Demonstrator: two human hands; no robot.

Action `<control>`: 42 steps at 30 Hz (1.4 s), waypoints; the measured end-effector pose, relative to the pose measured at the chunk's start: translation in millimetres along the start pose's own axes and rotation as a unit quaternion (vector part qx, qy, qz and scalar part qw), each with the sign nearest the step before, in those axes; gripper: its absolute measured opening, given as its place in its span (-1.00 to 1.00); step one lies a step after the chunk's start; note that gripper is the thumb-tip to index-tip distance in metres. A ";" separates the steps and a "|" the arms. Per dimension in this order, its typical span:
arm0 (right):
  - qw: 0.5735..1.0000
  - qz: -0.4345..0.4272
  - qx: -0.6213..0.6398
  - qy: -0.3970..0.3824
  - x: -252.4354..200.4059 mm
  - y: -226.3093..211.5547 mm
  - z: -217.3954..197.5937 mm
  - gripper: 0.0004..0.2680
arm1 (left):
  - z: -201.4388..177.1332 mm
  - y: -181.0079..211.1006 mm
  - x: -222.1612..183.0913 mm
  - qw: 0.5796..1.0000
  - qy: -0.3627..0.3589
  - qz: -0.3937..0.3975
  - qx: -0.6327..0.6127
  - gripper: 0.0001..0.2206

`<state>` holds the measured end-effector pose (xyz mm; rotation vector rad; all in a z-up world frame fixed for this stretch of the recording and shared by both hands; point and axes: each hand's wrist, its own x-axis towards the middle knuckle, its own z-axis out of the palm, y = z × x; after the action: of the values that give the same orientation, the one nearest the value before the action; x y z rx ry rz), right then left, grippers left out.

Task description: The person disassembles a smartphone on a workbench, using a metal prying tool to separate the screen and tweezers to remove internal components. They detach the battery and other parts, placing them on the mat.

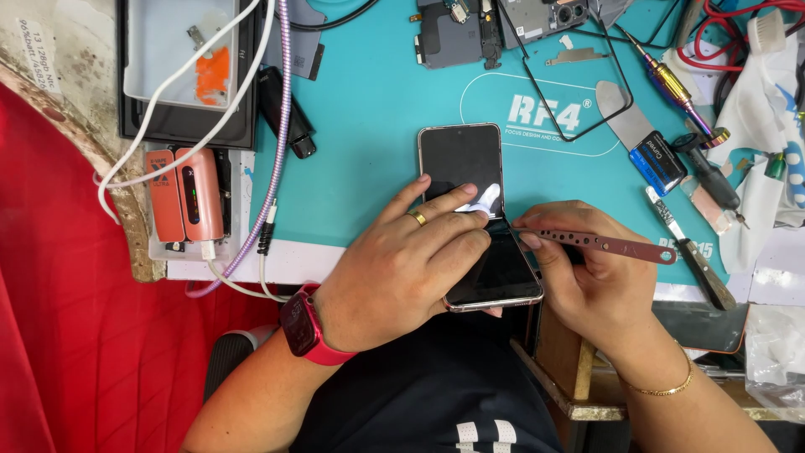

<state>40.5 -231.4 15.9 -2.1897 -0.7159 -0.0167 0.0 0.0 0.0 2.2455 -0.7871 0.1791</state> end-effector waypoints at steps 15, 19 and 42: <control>0.999 0.026 0.026 -0.019 1.0 3.5 -4.7 -0.96 | 0.6 -2.3 -1.2 1.000 -0.007 0.001 -0.013 -0.42; 0.999 0.037 0.008 -0.031 1.3 4.0 -5.4 -0.93 | 0.7 -1.5 -1.3 1.000 0.002 0.002 -0.008 -0.50; 0.999 -0.048 0.002 -0.009 4.2 -1.4 -2.1 -0.98 | 2.9 -1.6 -1.0 1.000 0.002 -0.004 -0.004 -0.45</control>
<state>43.8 -230.1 19.4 -2.1518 -0.8306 -0.0462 -0.1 -0.6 -3.4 2.2390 -0.7762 0.1767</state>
